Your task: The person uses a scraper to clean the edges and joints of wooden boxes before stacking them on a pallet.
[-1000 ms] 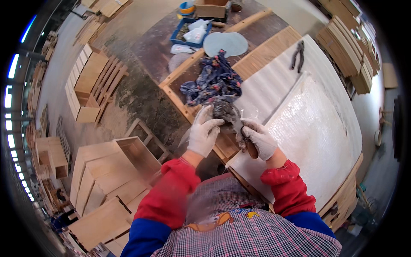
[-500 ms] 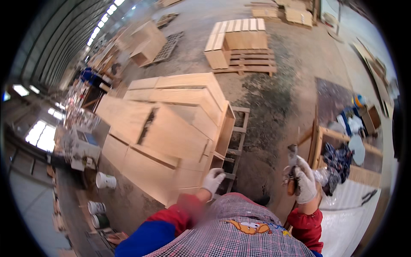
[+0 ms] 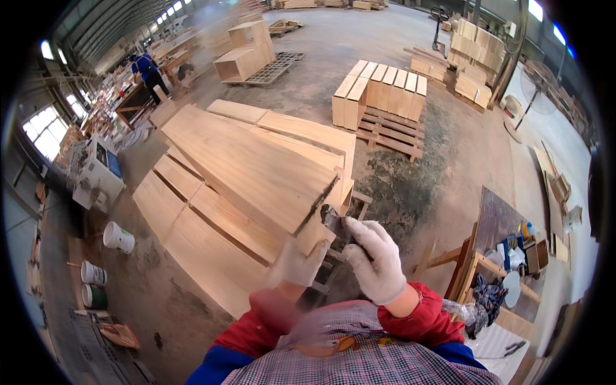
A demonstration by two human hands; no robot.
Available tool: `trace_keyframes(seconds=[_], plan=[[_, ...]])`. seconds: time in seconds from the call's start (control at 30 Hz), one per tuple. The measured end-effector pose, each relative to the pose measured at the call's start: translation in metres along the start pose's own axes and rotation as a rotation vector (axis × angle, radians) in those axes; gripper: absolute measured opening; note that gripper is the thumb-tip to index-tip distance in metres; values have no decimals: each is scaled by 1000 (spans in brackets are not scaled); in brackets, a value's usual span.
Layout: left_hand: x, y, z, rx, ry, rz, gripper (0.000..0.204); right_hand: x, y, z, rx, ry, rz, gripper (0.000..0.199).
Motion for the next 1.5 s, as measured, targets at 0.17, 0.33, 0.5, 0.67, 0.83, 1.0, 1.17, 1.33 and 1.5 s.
trace_keyframes(seconds=[0.17, 0.33, 0.5, 0.67, 0.83, 1.0, 1.17, 1.33, 1.5], plan=[[1, 2, 0, 144, 192, -29, 28, 14, -1, 3, -206, 98, -17, 36], [-8, 5, -6, 94, 84, 148, 23, 21, 10, -1, -199, 128, -131, 35], [2, 10, 15, 49, -11, 260, 20, 35, 27, -11, -154, 157, -150, 38], [10, 28, 50, -18, 82, 315, 19, 69, 22, -31, -253, 291, -233, 41], [9, 45, 59, -2, -57, 349, 13, 101, 6, -56, -312, 346, -289, 45], [9, 45, 68, 68, -81, 350, 11, 109, -7, -56, -291, 328, -234, 45], [10, 41, 72, -95, -9, 388, 12, 116, -18, -47, -291, 347, -185, 45], [9, 46, 76, 226, -135, 311, 8, 112, -11, -53, -267, 312, -210, 45], [9, 49, 73, 1, -96, 324, 8, 118, -11, -49, -322, 312, -233, 46]])
Point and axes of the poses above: each hand's wrist, its own x-axis towards the middle knuckle, its own y-axis out of the back of the hand, z = x × y, the point moved 3 cm from there along x, towards the middle knuckle, and after that the axes turned 2 degrees about -z, right-handed, at the moved point
